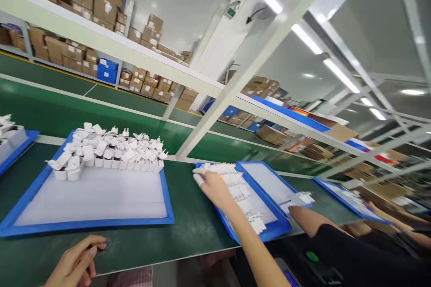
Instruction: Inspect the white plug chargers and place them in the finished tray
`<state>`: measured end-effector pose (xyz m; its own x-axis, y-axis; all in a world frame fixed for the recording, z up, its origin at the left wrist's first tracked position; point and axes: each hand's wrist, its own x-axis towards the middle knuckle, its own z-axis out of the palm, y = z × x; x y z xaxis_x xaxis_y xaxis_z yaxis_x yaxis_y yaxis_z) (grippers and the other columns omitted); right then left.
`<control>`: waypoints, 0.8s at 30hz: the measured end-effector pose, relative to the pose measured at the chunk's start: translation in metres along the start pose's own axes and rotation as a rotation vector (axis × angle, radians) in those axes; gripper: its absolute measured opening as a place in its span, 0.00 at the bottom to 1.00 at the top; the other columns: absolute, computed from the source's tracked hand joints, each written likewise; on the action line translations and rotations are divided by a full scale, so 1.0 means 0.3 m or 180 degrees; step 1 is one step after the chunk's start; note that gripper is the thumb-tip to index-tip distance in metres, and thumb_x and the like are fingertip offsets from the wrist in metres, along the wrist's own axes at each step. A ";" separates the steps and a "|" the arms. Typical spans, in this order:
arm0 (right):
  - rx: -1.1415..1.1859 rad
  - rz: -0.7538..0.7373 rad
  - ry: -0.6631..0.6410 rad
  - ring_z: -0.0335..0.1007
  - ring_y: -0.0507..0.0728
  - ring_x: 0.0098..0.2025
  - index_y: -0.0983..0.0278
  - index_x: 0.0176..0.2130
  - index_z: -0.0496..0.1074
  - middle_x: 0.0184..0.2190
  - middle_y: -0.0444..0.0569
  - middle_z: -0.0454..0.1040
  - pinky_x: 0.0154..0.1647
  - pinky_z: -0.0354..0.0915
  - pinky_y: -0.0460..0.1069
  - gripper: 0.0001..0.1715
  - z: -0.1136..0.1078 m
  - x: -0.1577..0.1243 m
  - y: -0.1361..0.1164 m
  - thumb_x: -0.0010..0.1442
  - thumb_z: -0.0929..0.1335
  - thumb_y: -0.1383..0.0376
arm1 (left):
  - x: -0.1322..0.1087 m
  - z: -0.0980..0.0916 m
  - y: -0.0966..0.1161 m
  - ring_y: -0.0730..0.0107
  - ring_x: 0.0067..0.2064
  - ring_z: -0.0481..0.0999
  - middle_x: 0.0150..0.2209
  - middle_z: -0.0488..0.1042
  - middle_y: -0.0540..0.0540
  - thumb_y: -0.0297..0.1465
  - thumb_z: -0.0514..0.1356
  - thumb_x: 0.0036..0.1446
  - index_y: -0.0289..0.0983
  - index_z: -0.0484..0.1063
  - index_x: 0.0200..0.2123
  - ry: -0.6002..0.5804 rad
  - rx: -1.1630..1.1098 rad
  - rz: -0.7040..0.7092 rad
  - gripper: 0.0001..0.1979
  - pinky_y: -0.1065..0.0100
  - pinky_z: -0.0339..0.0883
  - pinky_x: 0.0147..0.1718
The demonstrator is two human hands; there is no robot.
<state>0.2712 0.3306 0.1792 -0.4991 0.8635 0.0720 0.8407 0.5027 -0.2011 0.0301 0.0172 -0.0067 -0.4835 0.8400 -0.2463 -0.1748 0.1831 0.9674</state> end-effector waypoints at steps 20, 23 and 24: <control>0.0556 -0.1343 -0.0739 0.75 0.65 0.40 0.70 0.38 0.74 0.37 0.62 0.79 0.41 0.66 0.53 0.20 0.592 0.132 -1.065 0.63 0.67 0.54 | -0.007 -0.003 -0.027 0.77 0.25 0.73 0.42 0.75 0.42 0.52 0.52 0.64 0.35 0.76 0.42 -0.0525 -0.0138 0.0460 0.26 0.74 0.70 0.25; 0.0763 -0.1590 -0.0800 0.74 0.58 0.33 0.67 0.30 0.72 0.29 0.52 0.77 0.35 0.64 0.48 0.14 0.538 0.112 -0.986 0.61 0.67 0.60 | -0.011 -0.014 -0.042 0.72 0.27 0.76 0.40 0.76 0.41 0.54 0.52 0.64 0.34 0.75 0.41 -0.0430 -0.0447 0.0516 0.28 0.72 0.71 0.25; 0.0845 -0.1701 -0.0841 0.72 0.56 0.31 0.66 0.28 0.71 0.26 0.48 0.76 0.32 0.63 0.46 0.14 0.510 0.089 -0.948 0.61 0.67 0.60 | -0.019 -0.017 -0.043 0.69 0.29 0.77 0.40 0.76 0.40 0.53 0.52 0.64 0.35 0.74 0.44 -0.0235 -0.0486 0.0560 0.27 0.71 0.73 0.27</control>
<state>-0.0134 0.2044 0.0887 -0.8972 0.4415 -0.0071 0.3990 0.8039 -0.4410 0.0308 0.0074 -0.0180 -0.4550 0.8881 -0.0646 -0.2237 -0.0438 0.9737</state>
